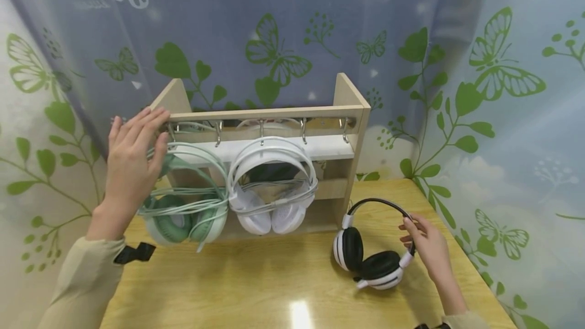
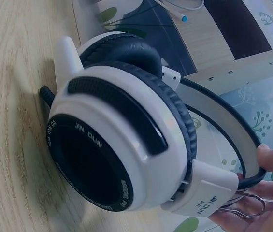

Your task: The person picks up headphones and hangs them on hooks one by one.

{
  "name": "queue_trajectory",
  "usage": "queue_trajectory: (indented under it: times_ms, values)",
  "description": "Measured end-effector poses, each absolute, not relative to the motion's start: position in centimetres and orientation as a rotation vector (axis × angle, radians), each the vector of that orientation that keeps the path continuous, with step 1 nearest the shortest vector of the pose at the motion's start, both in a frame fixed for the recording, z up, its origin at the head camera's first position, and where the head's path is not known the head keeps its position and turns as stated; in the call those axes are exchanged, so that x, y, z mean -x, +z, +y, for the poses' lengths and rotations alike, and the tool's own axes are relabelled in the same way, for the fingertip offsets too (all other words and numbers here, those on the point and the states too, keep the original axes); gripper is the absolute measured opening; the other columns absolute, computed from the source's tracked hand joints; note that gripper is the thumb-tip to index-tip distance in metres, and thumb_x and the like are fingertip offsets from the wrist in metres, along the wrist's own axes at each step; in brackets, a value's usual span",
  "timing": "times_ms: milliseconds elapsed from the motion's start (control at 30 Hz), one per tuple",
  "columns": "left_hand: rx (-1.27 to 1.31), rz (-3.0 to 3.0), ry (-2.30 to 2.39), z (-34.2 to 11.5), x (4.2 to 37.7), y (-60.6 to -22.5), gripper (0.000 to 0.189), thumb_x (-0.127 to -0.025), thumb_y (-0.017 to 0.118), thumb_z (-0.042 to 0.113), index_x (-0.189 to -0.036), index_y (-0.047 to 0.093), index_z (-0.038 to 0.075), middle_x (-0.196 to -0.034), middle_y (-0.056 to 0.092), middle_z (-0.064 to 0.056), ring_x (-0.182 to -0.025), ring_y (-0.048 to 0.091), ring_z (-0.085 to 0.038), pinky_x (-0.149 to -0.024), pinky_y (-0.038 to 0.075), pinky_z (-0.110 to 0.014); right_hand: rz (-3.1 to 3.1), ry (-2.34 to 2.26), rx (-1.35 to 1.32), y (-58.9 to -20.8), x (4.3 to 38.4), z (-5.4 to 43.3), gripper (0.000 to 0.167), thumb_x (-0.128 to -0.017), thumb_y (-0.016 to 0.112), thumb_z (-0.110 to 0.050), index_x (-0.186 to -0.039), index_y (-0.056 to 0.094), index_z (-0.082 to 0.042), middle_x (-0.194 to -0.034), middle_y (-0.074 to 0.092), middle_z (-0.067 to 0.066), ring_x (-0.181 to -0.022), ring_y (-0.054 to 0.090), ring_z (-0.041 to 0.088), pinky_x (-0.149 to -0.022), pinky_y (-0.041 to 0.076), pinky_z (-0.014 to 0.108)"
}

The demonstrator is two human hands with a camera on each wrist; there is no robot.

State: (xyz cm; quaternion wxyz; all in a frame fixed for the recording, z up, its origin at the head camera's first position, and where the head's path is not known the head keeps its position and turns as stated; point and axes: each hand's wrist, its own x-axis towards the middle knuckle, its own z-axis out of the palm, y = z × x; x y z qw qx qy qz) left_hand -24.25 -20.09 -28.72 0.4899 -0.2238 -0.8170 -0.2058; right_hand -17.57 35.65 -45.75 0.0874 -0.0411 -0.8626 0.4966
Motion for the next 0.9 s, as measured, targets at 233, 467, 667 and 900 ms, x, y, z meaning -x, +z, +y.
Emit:
queue_trajectory:
  times_ms: [233,467,667,900]
  values:
    - [0.543,-1.990,-0.495,-20.1,24.2,-28.7,0.038,-0.103,0.058,0.016,-0.140,0.061,0.008,-0.143,0.060,-0.010,-0.140,0.048,-0.029,-0.125,0.012,-0.054,-2.520,1.364,0.113,-45.2,16.8,35.1,0.056,-0.107,0.051,-0.033,-0.142,0.048,0.011,-0.092,0.062,-0.031,-0.073,0.067,-0.004,-0.063,0.056,0.021]
    - [0.542,-1.992,-0.499,-20.2,24.2,-28.8,0.038,-0.103,0.058,0.015,-0.140,0.061,0.008,-0.143,0.060,-0.009,-0.140,0.047,-0.029,-0.125,0.012,-0.054,-2.489,1.224,0.032,-44.9,16.8,34.5,0.047,-0.107,0.054,-0.028,-0.137,0.055,0.008,-0.096,0.070,-0.017,-0.074,0.066,-0.005,-0.062,0.055,0.018]
    - [0.545,-1.988,-0.498,-20.1,24.2,-28.7,0.038,-0.103,0.058,0.016,-0.140,0.061,0.008,-0.143,0.060,-0.010,-0.139,0.048,-0.029,-0.125,0.012,-0.054,-2.478,1.151,-0.009,-45.0,17.0,33.9,0.041,-0.107,0.053,-0.023,-0.134,0.058,0.007,-0.105,0.071,0.025,-0.073,0.065,-0.006,-0.062,0.056,0.017]
    - [0.545,-1.994,-0.495,-20.0,24.2,-28.6,0.037,-0.104,0.057,0.016,-0.140,0.061,0.007,-0.143,0.060,-0.010,-0.140,0.047,-0.029,-0.125,0.012,-0.054,-2.441,1.068,-0.020,-45.1,17.3,33.5,0.036,-0.108,0.052,-0.020,-0.130,0.062,0.006,-0.101,0.071,0.026,-0.069,0.063,-0.009,-0.058,0.053,0.013]
